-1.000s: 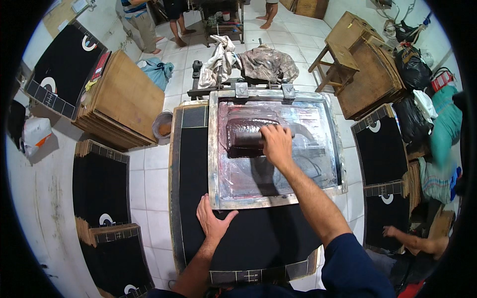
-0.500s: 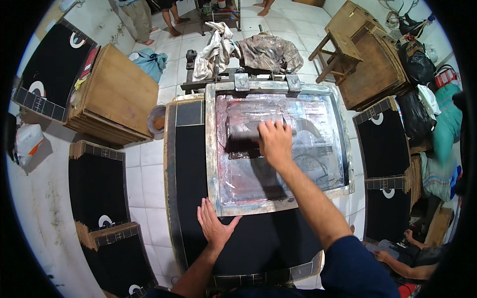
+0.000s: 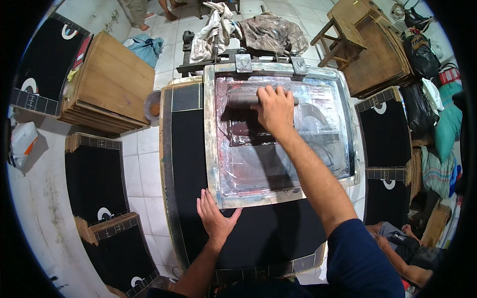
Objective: The person performs screen printing on black skateboard decks. They place a screen frame over a deck, use a squeegee to pull ink across the mesh, and lift the frame to reveal a white crescent graphic. The process is repeated on multiple decks.
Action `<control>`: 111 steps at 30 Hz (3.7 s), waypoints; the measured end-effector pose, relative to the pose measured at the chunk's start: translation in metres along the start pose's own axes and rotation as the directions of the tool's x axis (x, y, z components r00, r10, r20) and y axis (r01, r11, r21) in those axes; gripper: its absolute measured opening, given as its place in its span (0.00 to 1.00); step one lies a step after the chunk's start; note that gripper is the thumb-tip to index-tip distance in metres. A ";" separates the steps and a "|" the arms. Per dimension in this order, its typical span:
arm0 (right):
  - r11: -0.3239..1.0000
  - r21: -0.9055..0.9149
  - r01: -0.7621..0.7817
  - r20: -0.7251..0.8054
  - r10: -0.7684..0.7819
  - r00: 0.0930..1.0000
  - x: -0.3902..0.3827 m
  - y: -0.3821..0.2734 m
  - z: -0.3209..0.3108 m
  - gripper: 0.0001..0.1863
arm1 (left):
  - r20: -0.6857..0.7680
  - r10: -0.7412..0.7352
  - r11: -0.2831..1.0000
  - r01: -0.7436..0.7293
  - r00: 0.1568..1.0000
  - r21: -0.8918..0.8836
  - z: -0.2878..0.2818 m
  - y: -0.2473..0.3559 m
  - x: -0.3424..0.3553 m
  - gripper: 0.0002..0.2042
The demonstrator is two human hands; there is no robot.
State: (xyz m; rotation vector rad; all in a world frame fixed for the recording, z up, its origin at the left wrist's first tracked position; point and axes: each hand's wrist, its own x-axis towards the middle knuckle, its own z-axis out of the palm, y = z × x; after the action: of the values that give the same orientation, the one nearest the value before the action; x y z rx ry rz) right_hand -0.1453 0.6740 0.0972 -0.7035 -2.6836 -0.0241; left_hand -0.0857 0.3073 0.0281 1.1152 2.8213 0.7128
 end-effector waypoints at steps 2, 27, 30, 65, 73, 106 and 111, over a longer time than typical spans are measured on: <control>1.000 -0.011 0.026 -0.019 -0.027 0.999 -0.036 -0.009 -0.013 0.17 | 0.019 -0.008 0.999 0.007 1.000 0.041 0.000 0.000 -0.001 0.61; 0.983 0.183 -0.033 0.077 0.020 0.997 -0.046 -0.011 -0.065 0.18 | -0.152 -0.108 0.754 -0.019 0.982 -0.657 -0.019 0.017 0.011 0.47; 0.982 0.185 -0.044 0.149 0.016 0.989 -0.045 -0.007 -0.071 0.19 | -0.128 -0.101 0.782 -0.001 0.987 -0.623 -0.019 0.018 0.012 0.47; 0.967 0.251 -0.051 -0.483 0.170 0.859 -0.168 -0.073 -0.167 0.25 | -0.139 -0.166 0.526 -0.031 0.976 -0.850 -0.106 0.064 0.045 0.50; 0.996 0.073 0.053 -0.683 0.012 0.730 -0.010 -0.050 -0.284 0.19 | -0.228 -0.205 0.521 -0.091 0.952 -0.849 -0.199 0.019 0.104 0.63; 0.993 0.071 -0.090 -0.543 0.114 0.832 0.155 0.000 -0.363 0.26 | 0.007 -0.765 0.635 0.753 0.643 0.174 -0.049 -0.248 -0.428 0.06; 0.996 0.060 -0.061 -0.536 0.083 0.840 0.163 0.006 -0.361 0.26 | -0.369 -0.637 0.768 0.599 0.676 -0.228 -0.123 -0.216 -0.280 0.09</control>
State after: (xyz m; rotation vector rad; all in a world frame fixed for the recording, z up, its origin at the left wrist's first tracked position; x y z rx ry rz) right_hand -0.1510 0.7174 0.4909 -0.6652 -2.1081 -0.1288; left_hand -0.0391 -0.0642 0.0073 -0.0979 3.1466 1.0790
